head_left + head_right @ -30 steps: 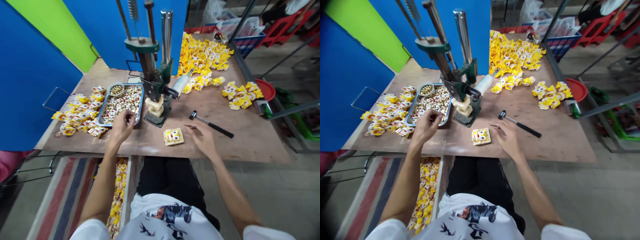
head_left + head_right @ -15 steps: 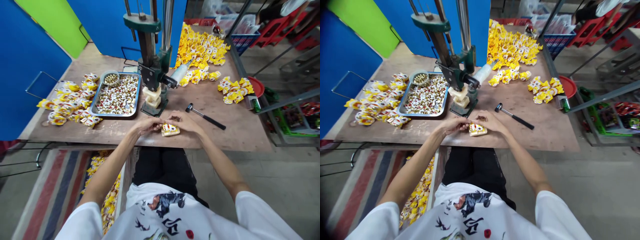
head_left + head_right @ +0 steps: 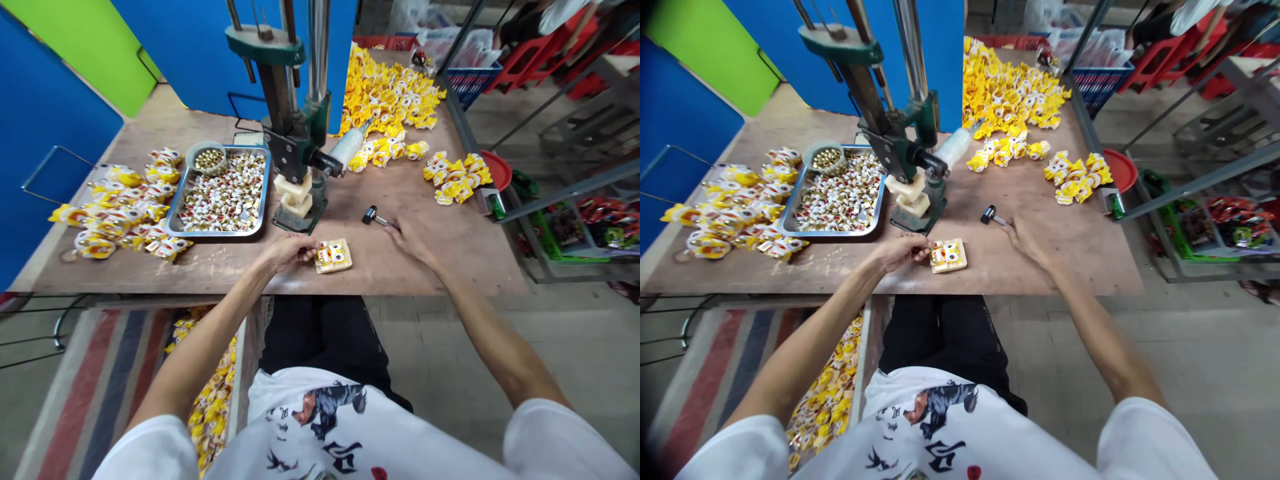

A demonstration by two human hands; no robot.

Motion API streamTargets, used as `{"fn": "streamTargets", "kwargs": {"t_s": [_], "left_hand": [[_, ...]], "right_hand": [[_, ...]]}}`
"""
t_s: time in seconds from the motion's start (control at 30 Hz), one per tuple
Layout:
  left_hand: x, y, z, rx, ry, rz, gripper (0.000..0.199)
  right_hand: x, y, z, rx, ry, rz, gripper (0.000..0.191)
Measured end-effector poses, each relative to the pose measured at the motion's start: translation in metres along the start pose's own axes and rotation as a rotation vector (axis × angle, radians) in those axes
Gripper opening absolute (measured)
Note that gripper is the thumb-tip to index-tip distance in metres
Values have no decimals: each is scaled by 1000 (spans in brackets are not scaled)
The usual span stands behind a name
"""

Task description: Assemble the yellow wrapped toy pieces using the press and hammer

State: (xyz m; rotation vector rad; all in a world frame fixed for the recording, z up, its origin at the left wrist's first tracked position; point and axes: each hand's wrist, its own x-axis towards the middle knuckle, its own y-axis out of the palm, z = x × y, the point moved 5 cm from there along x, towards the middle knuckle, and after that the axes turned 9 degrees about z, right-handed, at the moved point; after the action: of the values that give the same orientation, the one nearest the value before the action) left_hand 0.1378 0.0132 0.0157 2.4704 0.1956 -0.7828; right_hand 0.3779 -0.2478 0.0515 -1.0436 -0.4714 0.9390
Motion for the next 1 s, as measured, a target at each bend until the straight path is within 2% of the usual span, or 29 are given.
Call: {"fn": "streamTargets", "kwargs": {"t_s": [0.07,0.13,0.2,0.27,0.3,0.33,0.37,0.43,0.47,0.6,0.63,0.77,0.87,1.0], "left_hand": [[0,-1,0,15,11,-8,14],[0,-1,0,31,27,-2,15],[0,0,-1,40,47,14,18],[-1,1,-1,48,61,25,19],[-1,1,-1,52,63,25,19],[-1,1,-1,57,67,20,19],[0,1,-1,63,68,14,18],[0,2,0,73,71,10,18],[-1,2,1,76,72,12,20],[-13,5,2,111,152,22,32],[-19,5,1,141,198,22,36],[-37,12,4,393,385,37,67],[-38,18,11,586,461,-73,66],[-48,24,12,634,584,-209,59]], "right_hand": [[-6,4,22,6,-23,91,44],[-15,-1,61,52,-108,81,38],[-27,-11,98,107,-172,-77,40],[-39,-15,119,145,-167,-312,42],[-43,-11,124,158,-178,-377,43],[-45,-4,126,174,-204,-375,44],[-44,7,127,187,-248,-296,45],[-41,24,125,194,-325,-80,48],[-40,26,120,194,-308,-48,49],[-39,5,84,199,-91,-289,44],[-39,5,76,202,-77,-268,44],[-24,18,38,170,-77,-37,39],[19,6,16,-5,-90,-38,33],[121,-23,10,-141,-77,-120,56]]}}
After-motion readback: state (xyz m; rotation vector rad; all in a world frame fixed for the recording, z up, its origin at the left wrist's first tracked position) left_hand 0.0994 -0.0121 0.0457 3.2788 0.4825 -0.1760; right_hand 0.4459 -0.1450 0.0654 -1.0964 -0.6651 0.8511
